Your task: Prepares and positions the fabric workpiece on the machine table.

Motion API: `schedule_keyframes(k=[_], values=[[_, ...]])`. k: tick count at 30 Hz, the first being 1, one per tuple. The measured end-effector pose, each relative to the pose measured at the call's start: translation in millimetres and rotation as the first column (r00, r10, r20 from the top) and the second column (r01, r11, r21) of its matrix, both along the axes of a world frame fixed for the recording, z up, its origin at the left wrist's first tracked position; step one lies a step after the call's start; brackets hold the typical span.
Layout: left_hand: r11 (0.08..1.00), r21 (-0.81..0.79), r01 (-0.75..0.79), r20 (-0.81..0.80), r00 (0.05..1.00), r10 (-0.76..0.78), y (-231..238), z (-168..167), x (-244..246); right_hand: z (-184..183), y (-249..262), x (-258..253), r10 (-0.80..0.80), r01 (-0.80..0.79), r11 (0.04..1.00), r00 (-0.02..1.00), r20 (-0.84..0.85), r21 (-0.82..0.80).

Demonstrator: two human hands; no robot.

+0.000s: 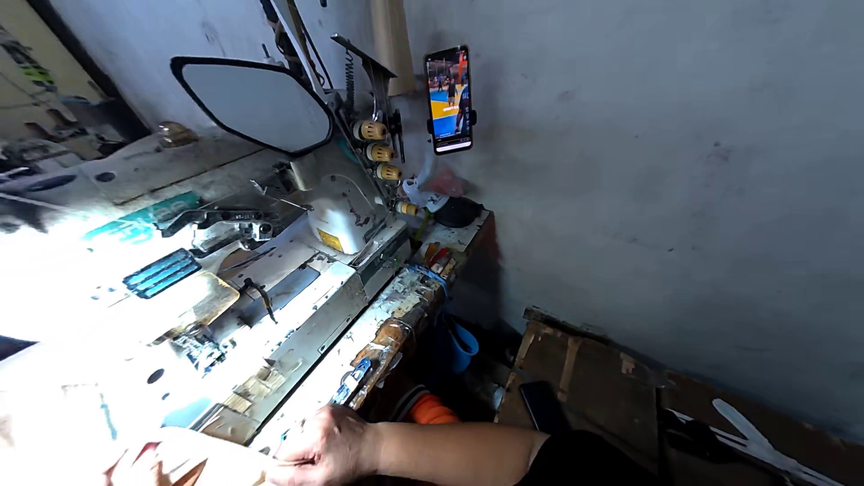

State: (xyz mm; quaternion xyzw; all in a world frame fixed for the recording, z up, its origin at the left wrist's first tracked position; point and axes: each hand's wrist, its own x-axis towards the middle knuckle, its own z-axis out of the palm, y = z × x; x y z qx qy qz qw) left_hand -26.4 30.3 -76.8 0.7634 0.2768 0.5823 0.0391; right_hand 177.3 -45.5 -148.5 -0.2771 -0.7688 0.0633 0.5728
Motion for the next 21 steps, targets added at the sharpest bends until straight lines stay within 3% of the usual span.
schedule_keyframes(k=[8,21], values=[[0.998,-0.056,-0.010,0.056,0.998,0.013,-10.4,5.9,8.3,5.1,-3.8,0.6,-0.035,0.035,0.999,0.999,0.010,0.000],[0.998,-0.040,-0.057,-0.001,0.998,0.057,-16.3,9.3,12.1,6.0,-5.8,0.2,-0.064,0.064,0.997,0.998,0.008,0.030]])
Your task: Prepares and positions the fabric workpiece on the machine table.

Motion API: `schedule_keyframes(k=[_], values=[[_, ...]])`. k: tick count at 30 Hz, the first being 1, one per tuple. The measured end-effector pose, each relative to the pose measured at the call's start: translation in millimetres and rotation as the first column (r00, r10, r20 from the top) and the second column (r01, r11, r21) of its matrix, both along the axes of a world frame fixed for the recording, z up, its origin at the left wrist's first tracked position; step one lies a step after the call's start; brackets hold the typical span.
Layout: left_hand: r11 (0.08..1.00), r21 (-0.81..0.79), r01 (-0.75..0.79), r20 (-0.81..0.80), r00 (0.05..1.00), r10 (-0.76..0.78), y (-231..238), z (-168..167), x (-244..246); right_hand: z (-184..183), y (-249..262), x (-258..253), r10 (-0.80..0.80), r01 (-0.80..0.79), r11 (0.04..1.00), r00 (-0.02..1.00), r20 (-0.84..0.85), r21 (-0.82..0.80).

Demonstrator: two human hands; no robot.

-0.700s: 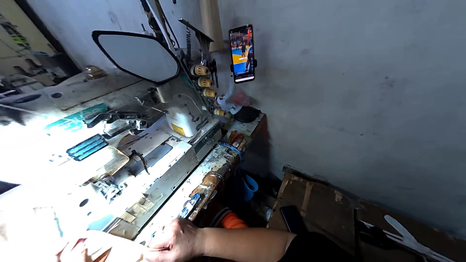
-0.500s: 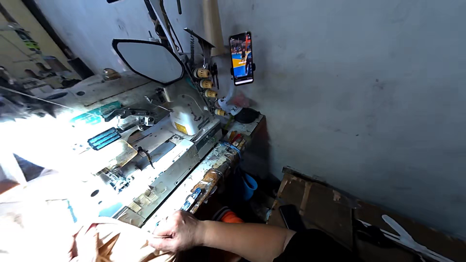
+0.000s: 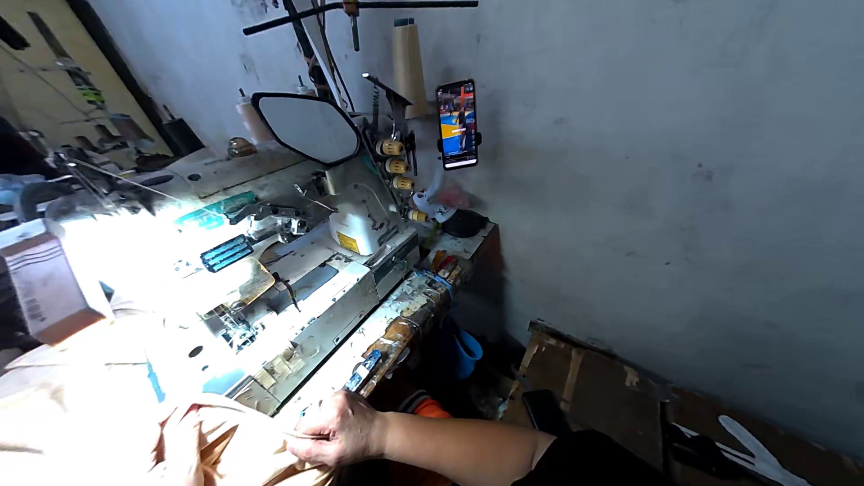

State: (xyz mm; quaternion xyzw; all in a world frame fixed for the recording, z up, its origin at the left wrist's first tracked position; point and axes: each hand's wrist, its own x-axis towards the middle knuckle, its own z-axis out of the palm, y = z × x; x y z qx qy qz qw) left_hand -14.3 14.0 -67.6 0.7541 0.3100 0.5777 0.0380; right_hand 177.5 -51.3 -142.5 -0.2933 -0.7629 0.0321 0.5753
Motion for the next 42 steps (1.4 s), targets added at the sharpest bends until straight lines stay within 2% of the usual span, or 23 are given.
schedule_keyframes(k=[7,11,16,27,42], values=[[0.999,-0.044,0.022,0.029,0.999,-0.021,-1.0,-0.4,1.9,-3.5,1.2,-1.8,-0.012,0.012,1.000,1.000,-0.018,0.016],[1.000,-0.020,0.018,0.076,0.997,-0.017,20.1,-18.0,-11.3,-5.8,2.2,-2.3,-0.014,0.014,1.000,1.000,-0.025,0.025],[0.999,-0.037,0.009,0.056,0.998,-0.007,-2.2,0.2,5.3,-7.1,2.1,-2.3,0.002,-0.001,1.000,1.000,-0.031,0.029],[0.999,-0.025,-0.023,0.049,0.999,0.024,-2.5,-1.6,4.7,-8.9,3.5,-3.3,-0.018,0.020,0.998,1.000,-0.024,0.062],[1.000,-0.023,0.007,0.065,0.998,-0.006,0.1,-3.0,4.4,-7.2,1.7,-2.3,-0.022,0.023,0.998,1.000,-0.015,0.058]])
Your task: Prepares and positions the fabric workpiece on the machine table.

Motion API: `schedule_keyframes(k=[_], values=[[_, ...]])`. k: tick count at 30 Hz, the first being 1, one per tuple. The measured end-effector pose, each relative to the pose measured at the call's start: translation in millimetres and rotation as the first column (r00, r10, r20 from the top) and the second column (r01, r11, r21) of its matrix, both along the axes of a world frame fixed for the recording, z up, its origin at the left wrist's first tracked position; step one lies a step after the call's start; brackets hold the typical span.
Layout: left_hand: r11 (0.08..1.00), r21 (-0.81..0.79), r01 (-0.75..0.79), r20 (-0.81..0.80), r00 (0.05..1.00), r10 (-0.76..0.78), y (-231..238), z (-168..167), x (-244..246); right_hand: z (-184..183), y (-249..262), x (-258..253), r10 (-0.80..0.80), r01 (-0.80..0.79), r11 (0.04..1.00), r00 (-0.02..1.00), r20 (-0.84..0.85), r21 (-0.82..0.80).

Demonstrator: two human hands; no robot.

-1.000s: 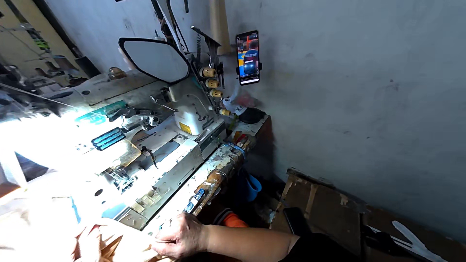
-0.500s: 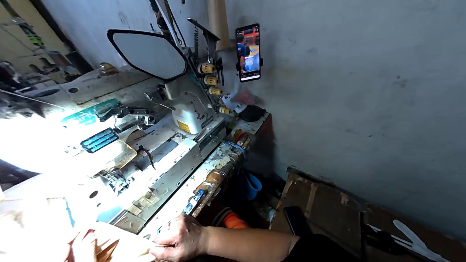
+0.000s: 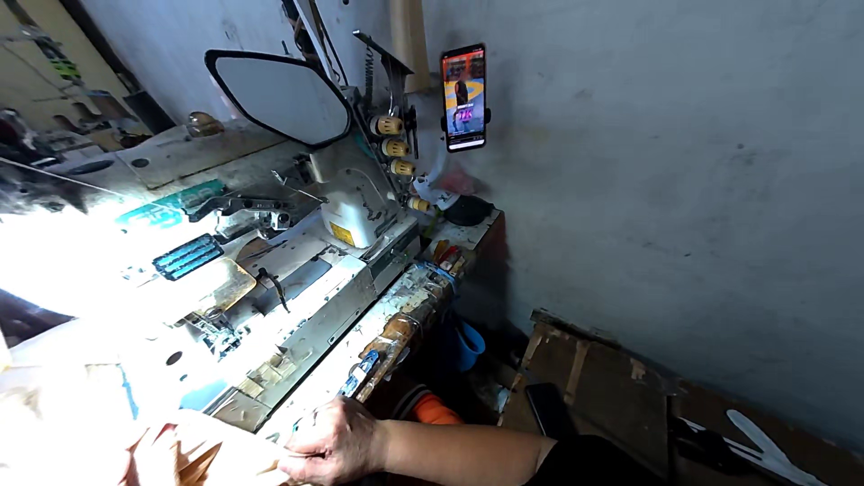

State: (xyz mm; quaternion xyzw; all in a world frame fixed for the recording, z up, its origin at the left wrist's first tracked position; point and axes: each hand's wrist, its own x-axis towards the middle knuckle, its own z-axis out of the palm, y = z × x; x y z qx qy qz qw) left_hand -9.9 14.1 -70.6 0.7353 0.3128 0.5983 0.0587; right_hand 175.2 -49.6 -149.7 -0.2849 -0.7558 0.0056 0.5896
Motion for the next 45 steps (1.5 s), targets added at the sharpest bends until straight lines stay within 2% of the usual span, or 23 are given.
schedule_keyframes(k=[11,17,45], values=[[0.999,-0.045,-0.018,0.004,1.000,0.019,-4.2,2.2,0.9,-0.1,-0.3,0.2,0.011,-0.011,1.000,1.000,-0.004,0.003],[1.000,0.002,0.002,-0.028,1.000,-0.002,-0.4,0.7,-2.0,0.2,-0.4,-0.1,0.009,-0.009,1.000,1.000,-0.002,0.002],[1.000,-0.009,0.004,-0.007,1.000,-0.004,-0.6,0.4,-0.7,1.6,-1.1,0.0,0.009,-0.009,1.000,1.000,-0.001,0.006]])
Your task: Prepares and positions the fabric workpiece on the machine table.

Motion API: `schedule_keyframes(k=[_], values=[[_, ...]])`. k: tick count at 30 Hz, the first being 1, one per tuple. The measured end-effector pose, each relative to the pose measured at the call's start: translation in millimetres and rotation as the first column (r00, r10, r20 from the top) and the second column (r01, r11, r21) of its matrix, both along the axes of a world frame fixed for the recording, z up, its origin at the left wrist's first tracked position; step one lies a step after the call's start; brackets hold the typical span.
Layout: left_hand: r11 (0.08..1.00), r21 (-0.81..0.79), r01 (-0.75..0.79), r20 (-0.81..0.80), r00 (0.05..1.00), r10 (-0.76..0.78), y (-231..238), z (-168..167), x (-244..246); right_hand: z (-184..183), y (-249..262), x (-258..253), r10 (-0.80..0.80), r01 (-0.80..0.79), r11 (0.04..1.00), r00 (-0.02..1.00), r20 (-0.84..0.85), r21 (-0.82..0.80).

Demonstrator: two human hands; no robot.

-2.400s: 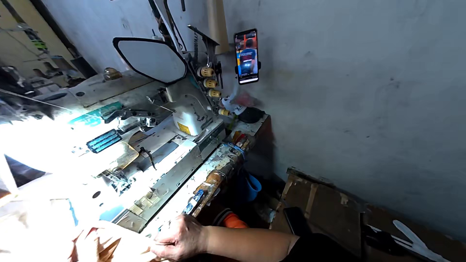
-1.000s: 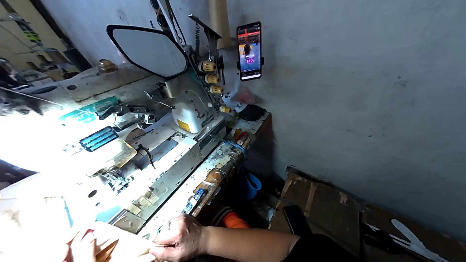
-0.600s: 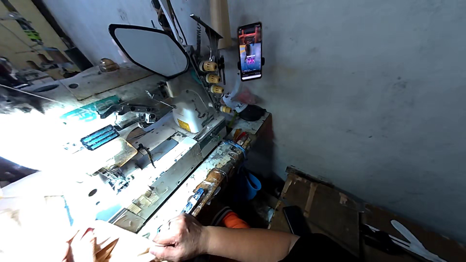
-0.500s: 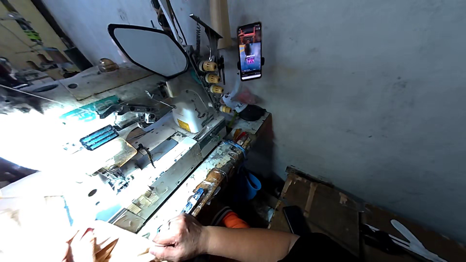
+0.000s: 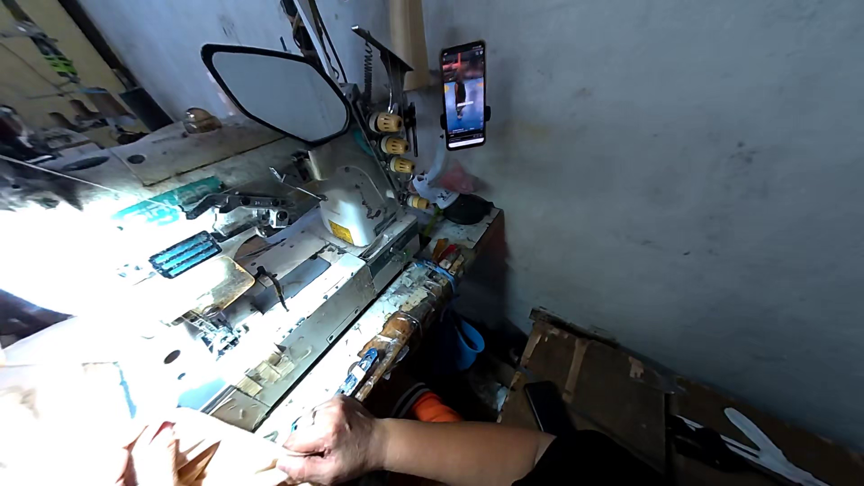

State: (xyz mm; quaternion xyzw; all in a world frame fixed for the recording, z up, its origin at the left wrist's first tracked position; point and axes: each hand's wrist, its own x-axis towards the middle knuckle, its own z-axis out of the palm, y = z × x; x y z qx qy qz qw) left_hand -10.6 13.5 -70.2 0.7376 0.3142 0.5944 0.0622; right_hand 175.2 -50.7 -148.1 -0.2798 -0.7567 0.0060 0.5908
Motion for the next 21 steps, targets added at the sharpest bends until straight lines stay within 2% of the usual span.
schedule_keyframes(k=[16,21], values=[[0.999,-0.036,-0.031,-0.013,0.999,0.030,-2.6,2.1,1.1,-1.5,0.2,-0.5,-0.009,0.009,1.000,1.000,0.001,0.007],[1.000,-0.017,0.009,0.013,1.000,-0.009,-2.2,1.0,1.2,-1.4,0.4,-0.7,-0.002,0.002,1.000,1.000,-0.008,0.004]])
